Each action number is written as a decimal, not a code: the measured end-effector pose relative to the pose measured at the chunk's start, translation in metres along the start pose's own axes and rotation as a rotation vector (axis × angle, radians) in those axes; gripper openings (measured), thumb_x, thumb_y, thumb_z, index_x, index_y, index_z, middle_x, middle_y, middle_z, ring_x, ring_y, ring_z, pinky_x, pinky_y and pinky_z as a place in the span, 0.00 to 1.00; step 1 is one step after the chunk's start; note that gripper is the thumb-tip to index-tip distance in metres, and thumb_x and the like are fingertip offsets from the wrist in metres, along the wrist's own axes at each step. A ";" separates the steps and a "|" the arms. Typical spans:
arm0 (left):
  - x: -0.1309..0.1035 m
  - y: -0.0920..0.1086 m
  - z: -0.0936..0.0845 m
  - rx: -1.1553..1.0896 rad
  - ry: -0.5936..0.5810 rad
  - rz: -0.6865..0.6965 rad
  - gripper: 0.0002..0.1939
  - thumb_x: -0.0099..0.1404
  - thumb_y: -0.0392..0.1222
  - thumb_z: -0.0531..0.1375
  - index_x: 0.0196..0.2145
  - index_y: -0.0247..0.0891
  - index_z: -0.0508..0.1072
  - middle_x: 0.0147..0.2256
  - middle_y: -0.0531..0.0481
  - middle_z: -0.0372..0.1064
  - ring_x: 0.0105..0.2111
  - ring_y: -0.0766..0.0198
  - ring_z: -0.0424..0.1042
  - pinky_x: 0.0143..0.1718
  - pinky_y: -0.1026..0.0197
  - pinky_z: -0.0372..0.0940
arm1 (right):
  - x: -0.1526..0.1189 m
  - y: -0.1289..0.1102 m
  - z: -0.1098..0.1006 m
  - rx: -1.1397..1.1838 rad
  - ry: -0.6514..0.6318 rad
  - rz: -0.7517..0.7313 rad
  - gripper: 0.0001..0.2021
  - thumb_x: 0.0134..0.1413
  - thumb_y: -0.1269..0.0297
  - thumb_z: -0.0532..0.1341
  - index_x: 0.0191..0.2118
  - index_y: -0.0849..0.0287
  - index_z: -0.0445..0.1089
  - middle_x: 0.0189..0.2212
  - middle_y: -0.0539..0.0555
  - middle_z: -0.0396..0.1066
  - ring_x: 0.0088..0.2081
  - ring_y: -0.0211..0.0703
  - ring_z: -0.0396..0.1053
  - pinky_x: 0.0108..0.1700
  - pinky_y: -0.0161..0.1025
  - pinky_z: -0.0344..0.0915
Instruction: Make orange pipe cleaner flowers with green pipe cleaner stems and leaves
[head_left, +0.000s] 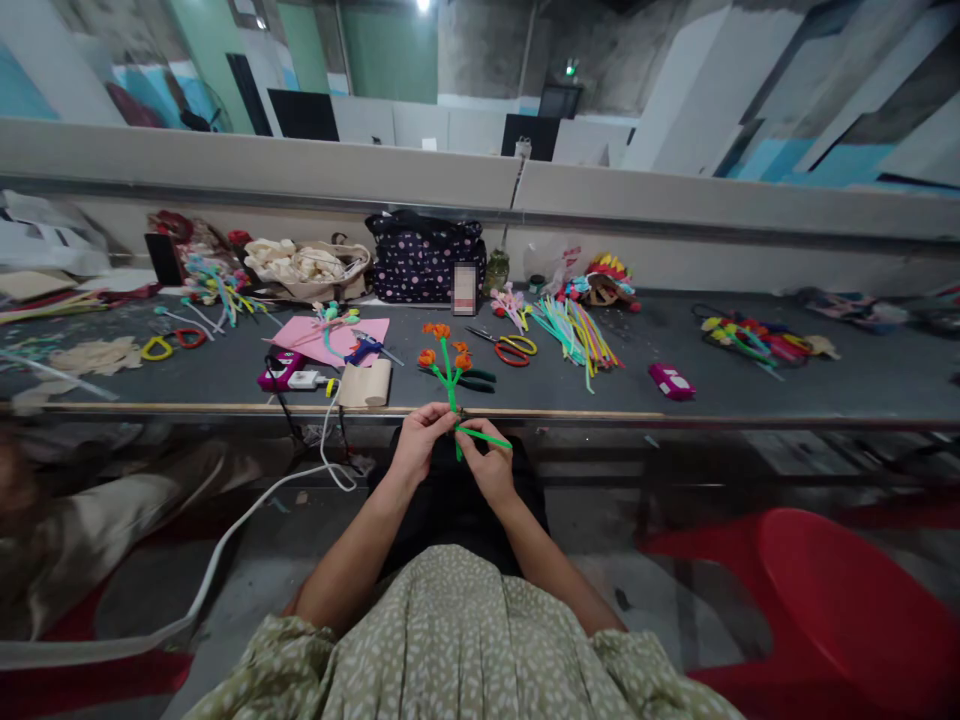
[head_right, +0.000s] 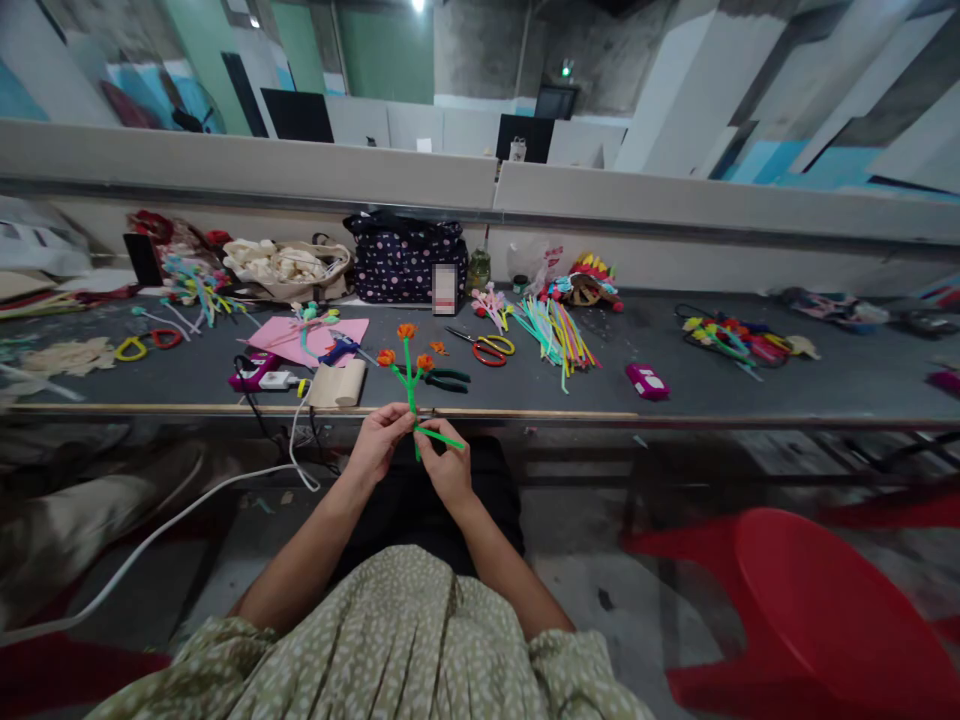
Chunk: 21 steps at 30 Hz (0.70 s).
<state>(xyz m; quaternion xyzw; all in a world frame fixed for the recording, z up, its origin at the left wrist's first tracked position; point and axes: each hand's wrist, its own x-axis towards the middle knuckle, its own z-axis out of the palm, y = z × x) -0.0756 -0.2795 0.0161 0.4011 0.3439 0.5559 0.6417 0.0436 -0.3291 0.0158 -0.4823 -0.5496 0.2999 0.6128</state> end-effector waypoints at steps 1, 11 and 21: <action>0.000 0.000 0.001 0.002 0.005 0.003 0.12 0.46 0.41 0.70 0.29 0.36 0.76 0.28 0.52 0.73 0.27 0.70 0.68 0.33 0.67 0.63 | 0.000 0.000 0.000 0.001 0.004 0.004 0.07 0.51 0.58 0.60 0.32 0.55 0.72 0.26 0.48 0.70 0.29 0.38 0.67 0.37 0.35 0.63; -0.003 0.001 0.004 0.001 -0.030 0.022 0.11 0.47 0.42 0.69 0.29 0.34 0.76 0.26 0.51 0.72 0.23 0.69 0.67 0.27 0.65 0.63 | 0.002 0.011 0.006 0.279 0.024 0.167 0.08 0.49 0.59 0.62 0.31 0.58 0.73 0.26 0.50 0.74 0.29 0.39 0.70 0.36 0.36 0.64; -0.001 0.002 0.004 0.048 -0.046 0.048 0.13 0.47 0.43 0.69 0.30 0.34 0.76 0.27 0.49 0.73 0.26 0.67 0.69 0.26 0.66 0.63 | 0.002 0.017 0.012 0.530 0.050 0.341 0.09 0.45 0.60 0.65 0.30 0.60 0.73 0.24 0.50 0.74 0.24 0.35 0.69 0.33 0.35 0.65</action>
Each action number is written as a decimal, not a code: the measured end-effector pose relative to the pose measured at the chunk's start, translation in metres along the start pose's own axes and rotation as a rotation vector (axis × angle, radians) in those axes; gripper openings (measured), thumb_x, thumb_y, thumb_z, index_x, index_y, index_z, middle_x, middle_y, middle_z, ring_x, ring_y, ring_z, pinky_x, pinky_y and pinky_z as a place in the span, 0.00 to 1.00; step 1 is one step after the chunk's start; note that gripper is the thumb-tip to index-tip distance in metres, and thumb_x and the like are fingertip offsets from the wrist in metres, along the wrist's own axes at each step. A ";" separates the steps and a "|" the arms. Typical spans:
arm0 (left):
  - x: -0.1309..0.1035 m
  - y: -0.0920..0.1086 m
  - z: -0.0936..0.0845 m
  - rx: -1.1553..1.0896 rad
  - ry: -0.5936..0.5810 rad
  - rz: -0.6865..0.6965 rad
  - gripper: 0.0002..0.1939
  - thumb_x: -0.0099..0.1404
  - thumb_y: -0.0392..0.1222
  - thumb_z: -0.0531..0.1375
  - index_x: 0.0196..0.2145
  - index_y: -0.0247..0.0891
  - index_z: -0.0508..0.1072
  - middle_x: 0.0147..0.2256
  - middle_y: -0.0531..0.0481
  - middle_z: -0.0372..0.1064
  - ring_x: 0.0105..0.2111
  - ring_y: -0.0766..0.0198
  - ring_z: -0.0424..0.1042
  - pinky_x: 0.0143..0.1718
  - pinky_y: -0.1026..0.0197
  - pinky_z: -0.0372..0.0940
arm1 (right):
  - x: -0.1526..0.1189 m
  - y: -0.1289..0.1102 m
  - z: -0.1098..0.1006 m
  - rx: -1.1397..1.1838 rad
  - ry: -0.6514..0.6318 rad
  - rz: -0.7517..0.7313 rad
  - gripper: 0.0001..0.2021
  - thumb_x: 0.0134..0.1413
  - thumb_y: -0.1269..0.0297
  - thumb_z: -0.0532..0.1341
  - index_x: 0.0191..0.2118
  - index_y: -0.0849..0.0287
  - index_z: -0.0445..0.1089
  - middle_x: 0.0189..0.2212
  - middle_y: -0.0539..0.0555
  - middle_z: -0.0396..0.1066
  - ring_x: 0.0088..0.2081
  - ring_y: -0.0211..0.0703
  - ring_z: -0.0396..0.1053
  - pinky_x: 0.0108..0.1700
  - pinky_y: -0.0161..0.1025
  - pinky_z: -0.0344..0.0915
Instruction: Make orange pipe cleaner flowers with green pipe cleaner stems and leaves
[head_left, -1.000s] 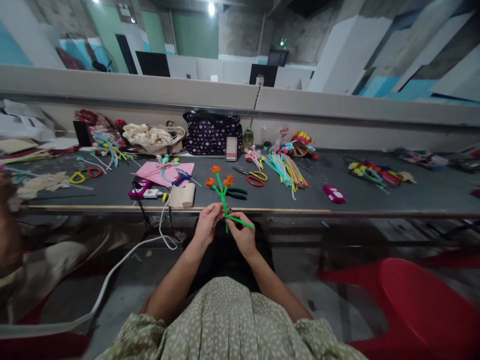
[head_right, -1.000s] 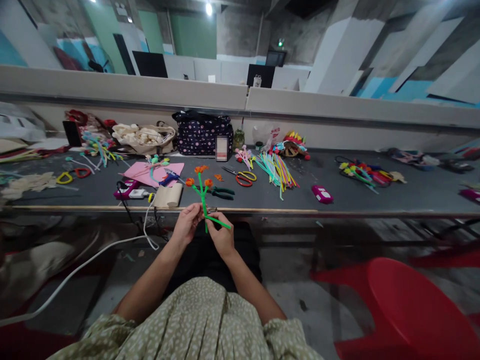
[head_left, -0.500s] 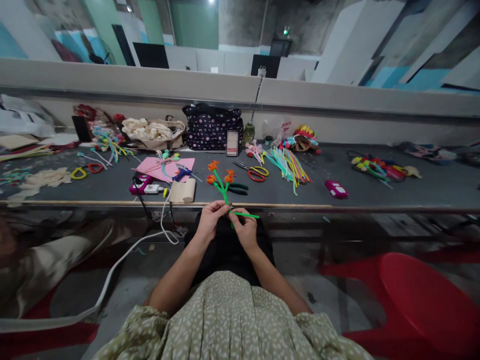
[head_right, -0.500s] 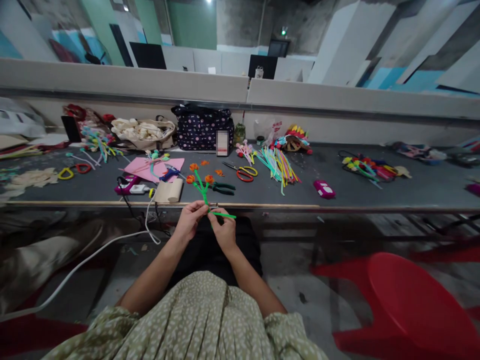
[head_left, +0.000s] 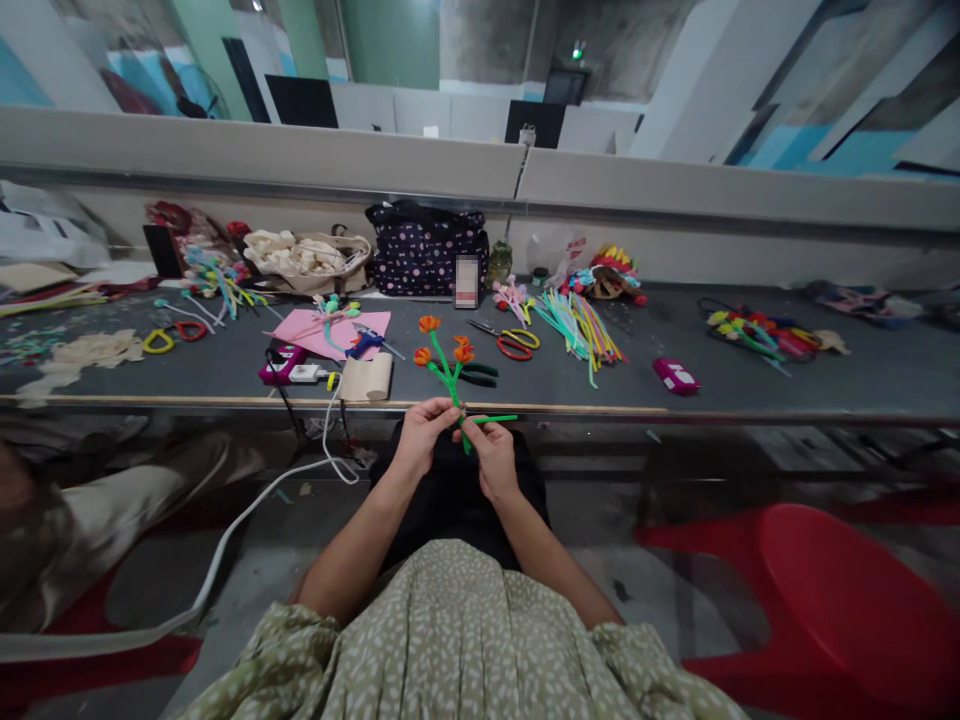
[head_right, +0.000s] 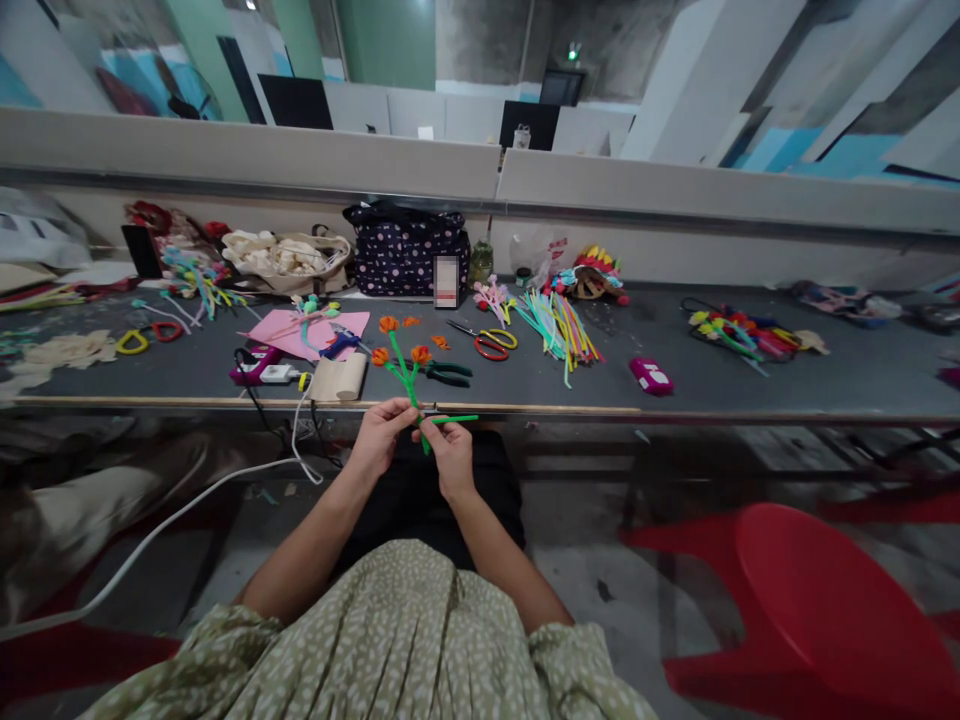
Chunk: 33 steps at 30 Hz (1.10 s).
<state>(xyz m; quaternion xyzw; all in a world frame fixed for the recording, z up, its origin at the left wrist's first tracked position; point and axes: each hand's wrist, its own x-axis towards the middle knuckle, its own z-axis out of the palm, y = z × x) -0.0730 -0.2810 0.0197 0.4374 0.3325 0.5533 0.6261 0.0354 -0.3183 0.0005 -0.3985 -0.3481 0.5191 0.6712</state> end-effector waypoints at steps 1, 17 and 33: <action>0.000 0.001 0.000 0.004 -0.008 -0.002 0.13 0.48 0.43 0.69 0.30 0.33 0.76 0.27 0.49 0.73 0.25 0.68 0.69 0.25 0.66 0.63 | 0.000 0.000 0.000 0.028 -0.006 0.021 0.08 0.45 0.60 0.66 0.30 0.60 0.73 0.24 0.50 0.74 0.23 0.34 0.68 0.33 0.34 0.65; 0.000 -0.006 0.000 -0.038 0.033 -0.005 0.13 0.49 0.43 0.68 0.33 0.34 0.78 0.28 0.48 0.75 0.27 0.69 0.70 0.31 0.67 0.64 | 0.003 0.011 0.001 0.131 0.024 -0.042 0.07 0.46 0.62 0.66 0.30 0.60 0.72 0.23 0.48 0.73 0.26 0.35 0.69 0.37 0.35 0.66; 0.003 -0.009 0.011 0.056 0.095 0.080 0.10 0.45 0.41 0.69 0.23 0.34 0.74 0.27 0.51 0.72 0.24 0.69 0.67 0.30 0.64 0.64 | 0.003 0.005 -0.011 -0.423 0.053 -0.342 0.09 0.52 0.59 0.60 0.32 0.59 0.71 0.30 0.52 0.73 0.33 0.40 0.70 0.40 0.38 0.66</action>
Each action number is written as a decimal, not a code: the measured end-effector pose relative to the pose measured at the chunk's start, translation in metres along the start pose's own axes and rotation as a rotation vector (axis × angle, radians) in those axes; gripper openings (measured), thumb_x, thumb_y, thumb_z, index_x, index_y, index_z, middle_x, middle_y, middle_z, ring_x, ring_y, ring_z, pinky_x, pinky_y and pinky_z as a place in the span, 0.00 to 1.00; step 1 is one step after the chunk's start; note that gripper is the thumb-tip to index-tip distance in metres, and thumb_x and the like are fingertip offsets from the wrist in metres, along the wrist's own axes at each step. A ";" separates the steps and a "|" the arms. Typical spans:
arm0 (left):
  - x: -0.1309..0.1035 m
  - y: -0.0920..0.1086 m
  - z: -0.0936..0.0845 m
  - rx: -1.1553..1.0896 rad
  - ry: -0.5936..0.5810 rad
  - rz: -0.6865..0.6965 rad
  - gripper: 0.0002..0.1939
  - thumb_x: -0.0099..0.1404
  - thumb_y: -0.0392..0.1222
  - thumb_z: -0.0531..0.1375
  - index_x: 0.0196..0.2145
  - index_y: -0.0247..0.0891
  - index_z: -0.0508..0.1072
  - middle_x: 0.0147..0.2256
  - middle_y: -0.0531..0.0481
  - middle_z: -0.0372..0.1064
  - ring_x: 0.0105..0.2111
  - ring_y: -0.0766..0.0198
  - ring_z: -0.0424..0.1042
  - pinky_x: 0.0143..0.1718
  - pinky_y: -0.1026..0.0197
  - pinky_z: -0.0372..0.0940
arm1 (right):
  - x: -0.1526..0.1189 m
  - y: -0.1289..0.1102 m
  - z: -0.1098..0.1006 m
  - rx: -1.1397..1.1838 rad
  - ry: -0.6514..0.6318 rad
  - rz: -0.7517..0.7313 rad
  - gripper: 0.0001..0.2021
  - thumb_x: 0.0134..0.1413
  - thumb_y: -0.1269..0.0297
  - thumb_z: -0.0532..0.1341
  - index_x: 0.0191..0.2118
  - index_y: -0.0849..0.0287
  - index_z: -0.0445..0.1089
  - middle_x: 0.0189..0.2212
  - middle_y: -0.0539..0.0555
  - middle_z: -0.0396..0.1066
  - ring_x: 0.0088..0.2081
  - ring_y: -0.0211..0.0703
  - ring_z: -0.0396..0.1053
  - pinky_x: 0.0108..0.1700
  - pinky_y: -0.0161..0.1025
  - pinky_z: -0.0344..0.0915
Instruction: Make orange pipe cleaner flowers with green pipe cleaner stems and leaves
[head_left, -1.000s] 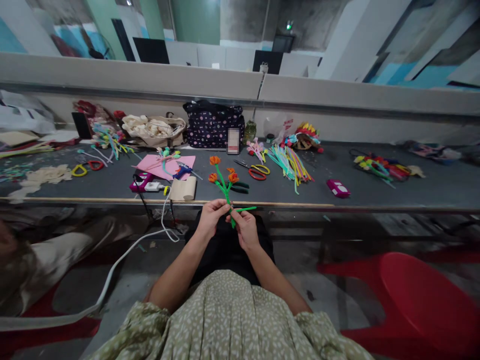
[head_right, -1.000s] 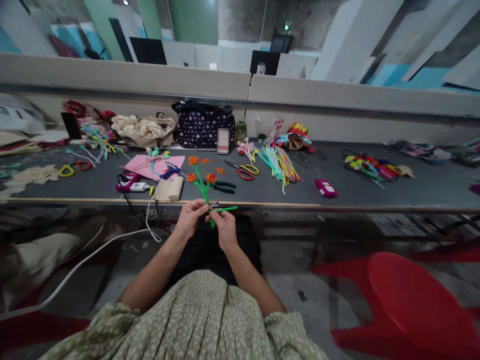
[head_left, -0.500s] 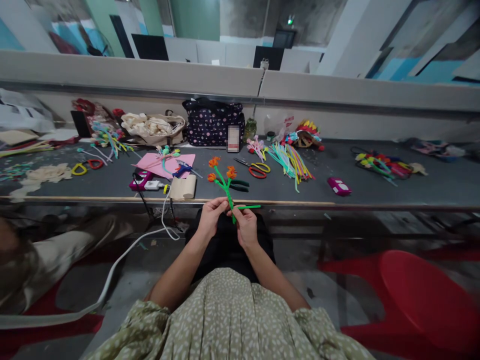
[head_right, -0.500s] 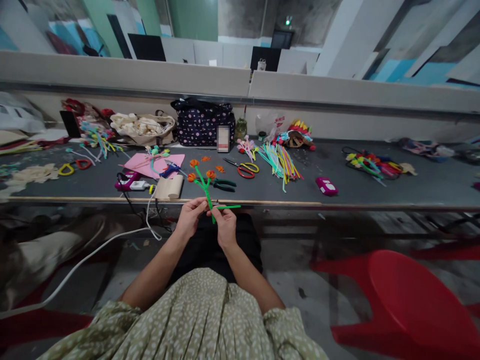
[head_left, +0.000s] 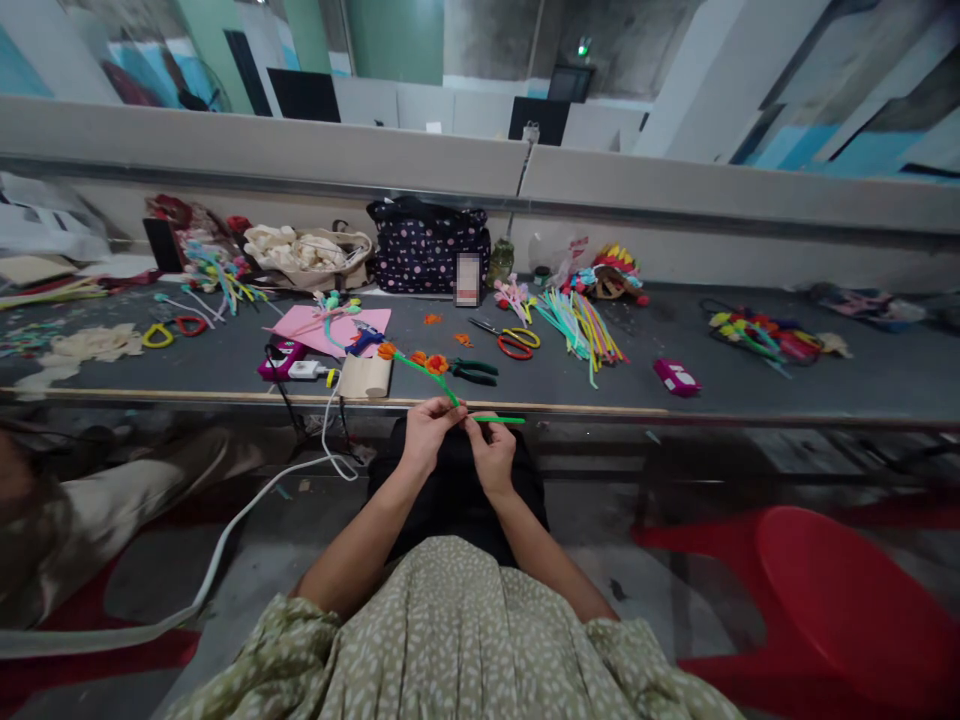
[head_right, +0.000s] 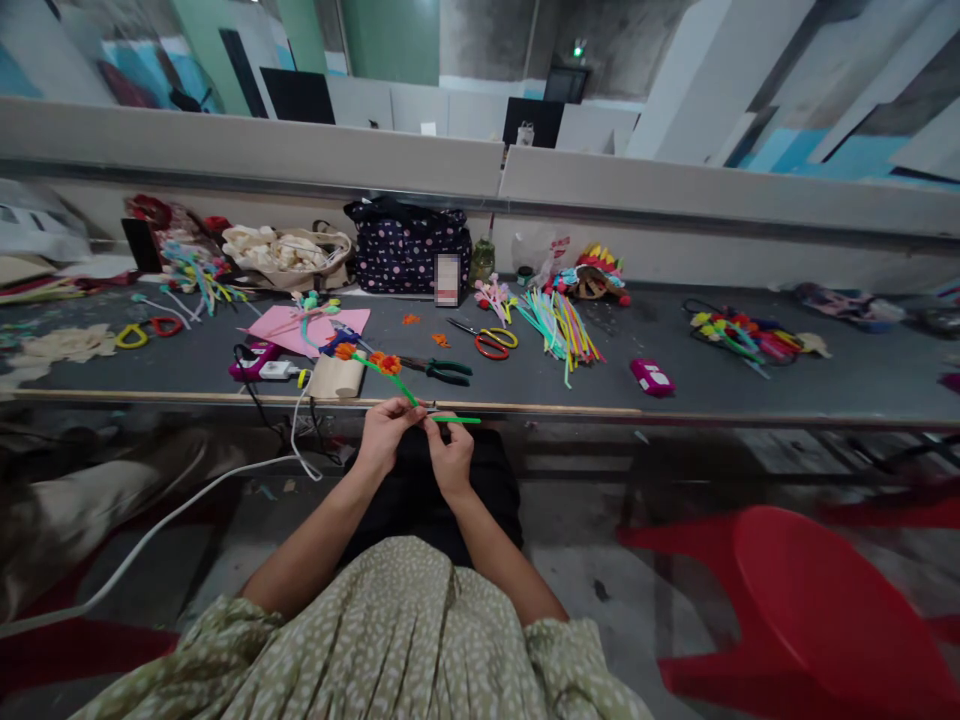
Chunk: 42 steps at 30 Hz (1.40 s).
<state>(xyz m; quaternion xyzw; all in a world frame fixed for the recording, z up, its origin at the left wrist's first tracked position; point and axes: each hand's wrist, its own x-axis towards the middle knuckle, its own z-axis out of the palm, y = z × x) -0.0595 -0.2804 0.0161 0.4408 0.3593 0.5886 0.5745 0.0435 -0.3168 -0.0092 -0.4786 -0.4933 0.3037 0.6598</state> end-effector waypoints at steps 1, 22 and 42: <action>0.000 0.001 0.000 0.006 -0.003 -0.001 0.11 0.45 0.42 0.69 0.24 0.33 0.74 0.27 0.51 0.72 0.23 0.69 0.67 0.30 0.64 0.64 | 0.001 0.000 0.001 0.045 0.001 0.032 0.09 0.51 0.59 0.60 0.32 0.59 0.71 0.29 0.52 0.73 0.32 0.40 0.70 0.38 0.37 0.66; 0.003 0.012 -0.008 0.003 -0.129 -0.073 0.12 0.44 0.42 0.70 0.26 0.33 0.76 0.24 0.48 0.73 0.21 0.68 0.67 0.23 0.65 0.62 | 0.005 -0.008 0.001 0.684 -0.251 0.548 0.09 0.45 0.60 0.66 0.28 0.59 0.69 0.21 0.47 0.68 0.25 0.35 0.67 0.36 0.39 0.70; 0.000 -0.009 0.001 -0.122 0.056 -0.118 0.13 0.44 0.42 0.70 0.27 0.34 0.75 0.26 0.52 0.71 0.24 0.72 0.65 0.30 0.67 0.62 | 0.004 0.011 -0.007 -0.505 -0.059 -0.414 0.08 0.58 0.64 0.54 0.32 0.55 0.69 0.29 0.53 0.69 0.35 0.43 0.64 0.43 0.43 0.60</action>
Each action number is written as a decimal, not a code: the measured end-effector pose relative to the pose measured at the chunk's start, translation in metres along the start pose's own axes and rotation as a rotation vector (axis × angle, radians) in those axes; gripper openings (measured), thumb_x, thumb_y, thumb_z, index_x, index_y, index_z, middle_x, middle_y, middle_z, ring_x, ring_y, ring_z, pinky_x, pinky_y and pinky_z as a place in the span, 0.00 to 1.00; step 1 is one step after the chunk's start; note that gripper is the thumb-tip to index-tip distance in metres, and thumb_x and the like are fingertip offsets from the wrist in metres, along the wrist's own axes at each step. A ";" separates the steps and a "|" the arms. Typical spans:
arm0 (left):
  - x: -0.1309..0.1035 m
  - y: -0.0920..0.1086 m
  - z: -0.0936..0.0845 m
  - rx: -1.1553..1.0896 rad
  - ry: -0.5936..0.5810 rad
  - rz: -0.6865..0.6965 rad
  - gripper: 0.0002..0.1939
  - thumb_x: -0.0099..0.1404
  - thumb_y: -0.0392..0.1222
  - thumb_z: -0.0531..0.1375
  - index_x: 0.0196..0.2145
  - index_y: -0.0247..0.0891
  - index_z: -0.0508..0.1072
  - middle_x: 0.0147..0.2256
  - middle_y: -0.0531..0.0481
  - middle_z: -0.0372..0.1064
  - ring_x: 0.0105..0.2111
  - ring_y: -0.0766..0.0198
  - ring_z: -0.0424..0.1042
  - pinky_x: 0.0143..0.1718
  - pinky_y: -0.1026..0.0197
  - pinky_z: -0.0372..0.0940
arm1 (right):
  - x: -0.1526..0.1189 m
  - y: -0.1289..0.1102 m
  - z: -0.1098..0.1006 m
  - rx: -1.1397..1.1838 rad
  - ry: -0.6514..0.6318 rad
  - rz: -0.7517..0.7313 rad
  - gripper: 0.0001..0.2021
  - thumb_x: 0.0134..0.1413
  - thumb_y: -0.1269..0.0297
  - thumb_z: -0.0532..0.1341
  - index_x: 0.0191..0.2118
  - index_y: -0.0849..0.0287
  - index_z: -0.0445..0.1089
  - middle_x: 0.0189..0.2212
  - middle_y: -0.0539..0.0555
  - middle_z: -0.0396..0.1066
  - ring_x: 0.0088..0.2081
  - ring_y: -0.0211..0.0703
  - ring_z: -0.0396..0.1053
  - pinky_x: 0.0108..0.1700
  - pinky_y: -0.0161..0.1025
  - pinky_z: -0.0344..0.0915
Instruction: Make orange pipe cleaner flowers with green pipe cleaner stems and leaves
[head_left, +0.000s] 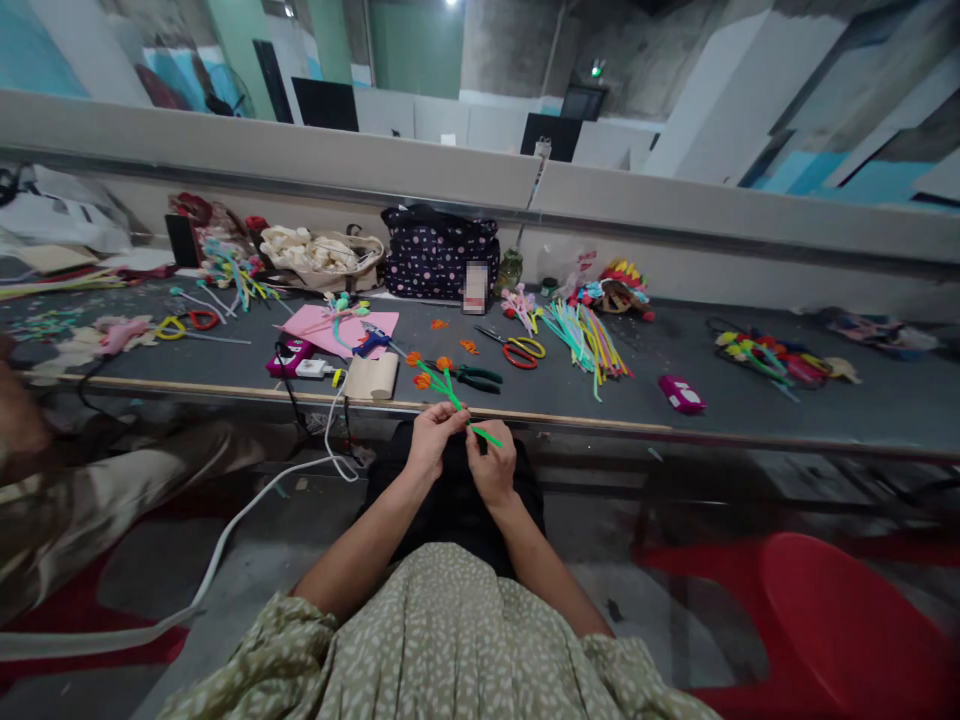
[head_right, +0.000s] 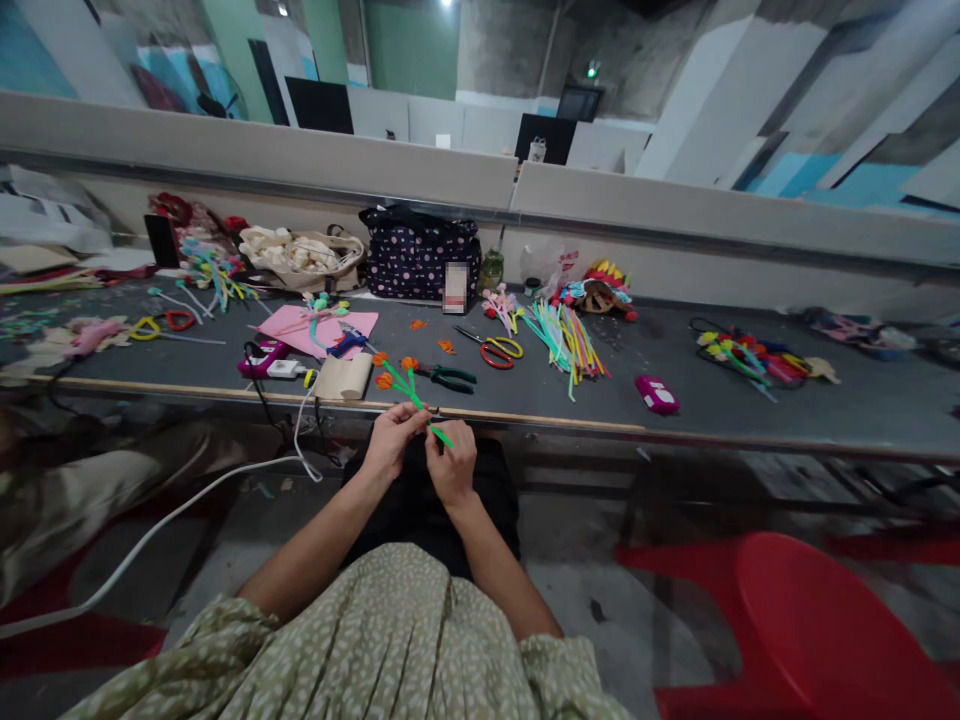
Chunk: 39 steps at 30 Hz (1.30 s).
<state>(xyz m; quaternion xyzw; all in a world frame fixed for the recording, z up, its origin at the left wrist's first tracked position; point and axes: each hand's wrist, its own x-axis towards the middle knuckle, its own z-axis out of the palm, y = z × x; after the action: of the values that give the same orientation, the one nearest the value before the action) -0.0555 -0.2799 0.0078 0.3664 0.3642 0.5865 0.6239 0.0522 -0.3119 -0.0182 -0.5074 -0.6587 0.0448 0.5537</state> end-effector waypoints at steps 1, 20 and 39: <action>0.000 -0.001 0.000 0.004 0.011 0.005 0.13 0.44 0.42 0.70 0.27 0.33 0.75 0.27 0.51 0.71 0.25 0.71 0.66 0.31 0.67 0.62 | 0.000 0.001 0.000 -0.033 -0.008 -0.015 0.08 0.58 0.64 0.54 0.32 0.55 0.69 0.29 0.54 0.69 0.35 0.43 0.64 0.42 0.43 0.60; -0.002 0.008 0.001 0.028 -0.032 0.078 0.10 0.45 0.40 0.70 0.26 0.34 0.76 0.29 0.48 0.75 0.28 0.66 0.71 0.33 0.64 0.64 | 0.008 -0.013 -0.006 0.727 -0.009 0.590 0.10 0.47 0.58 0.64 0.31 0.60 0.70 0.24 0.49 0.71 0.27 0.37 0.68 0.37 0.37 0.66; -0.005 0.018 0.011 0.051 -0.190 0.073 0.15 0.47 0.45 0.69 0.31 0.34 0.74 0.24 0.53 0.68 0.22 0.71 0.64 0.24 0.67 0.60 | 0.004 -0.017 0.002 0.845 0.103 0.536 0.06 0.50 0.62 0.62 0.31 0.59 0.66 0.25 0.47 0.67 0.28 0.34 0.66 0.36 0.34 0.64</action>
<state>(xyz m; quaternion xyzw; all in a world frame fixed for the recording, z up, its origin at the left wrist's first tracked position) -0.0545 -0.2847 0.0285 0.4490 0.3046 0.5621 0.6243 0.0408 -0.3160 -0.0057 -0.3919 -0.4014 0.4229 0.7117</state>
